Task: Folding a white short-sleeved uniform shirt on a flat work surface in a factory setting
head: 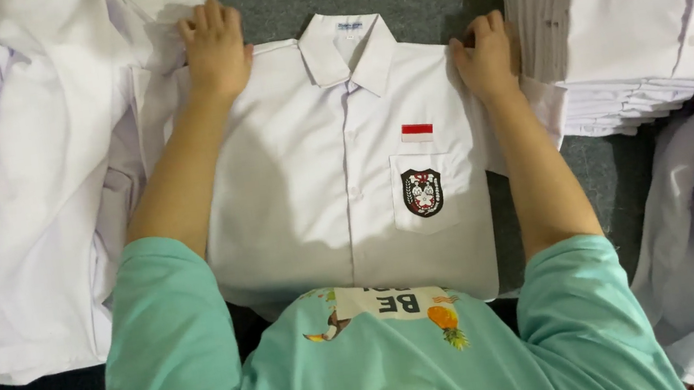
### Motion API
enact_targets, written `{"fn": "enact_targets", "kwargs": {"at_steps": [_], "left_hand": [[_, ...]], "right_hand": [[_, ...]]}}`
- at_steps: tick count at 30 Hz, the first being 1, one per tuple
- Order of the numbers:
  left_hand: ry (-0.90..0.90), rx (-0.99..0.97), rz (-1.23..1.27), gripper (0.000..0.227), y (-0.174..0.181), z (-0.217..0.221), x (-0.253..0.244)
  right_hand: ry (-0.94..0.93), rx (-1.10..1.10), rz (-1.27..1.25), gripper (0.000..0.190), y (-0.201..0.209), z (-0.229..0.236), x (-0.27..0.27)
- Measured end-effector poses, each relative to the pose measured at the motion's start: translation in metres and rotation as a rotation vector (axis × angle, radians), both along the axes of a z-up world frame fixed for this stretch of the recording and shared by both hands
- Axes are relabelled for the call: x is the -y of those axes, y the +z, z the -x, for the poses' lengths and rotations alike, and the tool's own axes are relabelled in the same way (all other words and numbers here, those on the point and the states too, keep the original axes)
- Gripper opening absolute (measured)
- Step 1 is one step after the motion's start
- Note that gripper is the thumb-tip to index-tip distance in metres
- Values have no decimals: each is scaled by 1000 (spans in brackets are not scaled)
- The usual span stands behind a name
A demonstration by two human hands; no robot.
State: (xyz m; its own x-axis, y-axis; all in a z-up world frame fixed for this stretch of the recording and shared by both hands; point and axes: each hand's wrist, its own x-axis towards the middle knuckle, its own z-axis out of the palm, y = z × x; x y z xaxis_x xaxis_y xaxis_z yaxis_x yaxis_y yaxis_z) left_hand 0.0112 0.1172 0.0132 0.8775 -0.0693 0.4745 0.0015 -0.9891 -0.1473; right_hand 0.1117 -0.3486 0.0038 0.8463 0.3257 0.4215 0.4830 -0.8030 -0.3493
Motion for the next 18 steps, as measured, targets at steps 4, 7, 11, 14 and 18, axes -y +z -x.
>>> {"fn": "enact_targets", "kwargs": {"at_steps": [4,7,11,14,18], "left_hand": [[-191,-113,259,26,35,11,74],[-328,-69,485,23,17,7,116],[-250,-224,458,53,-22,5,124],[-207,-415,397,68,-15,18,120],[-213,-465,402,67,-7,25,118]], "right_hand": [[-48,163,-48,9,51,52,-59],[169,58,-103,10,55,80,-108],[111,-292,95,59,37,93,-142],[68,-325,203,69,19,91,-143],[55,-243,257,70,16,93,-144]]}}
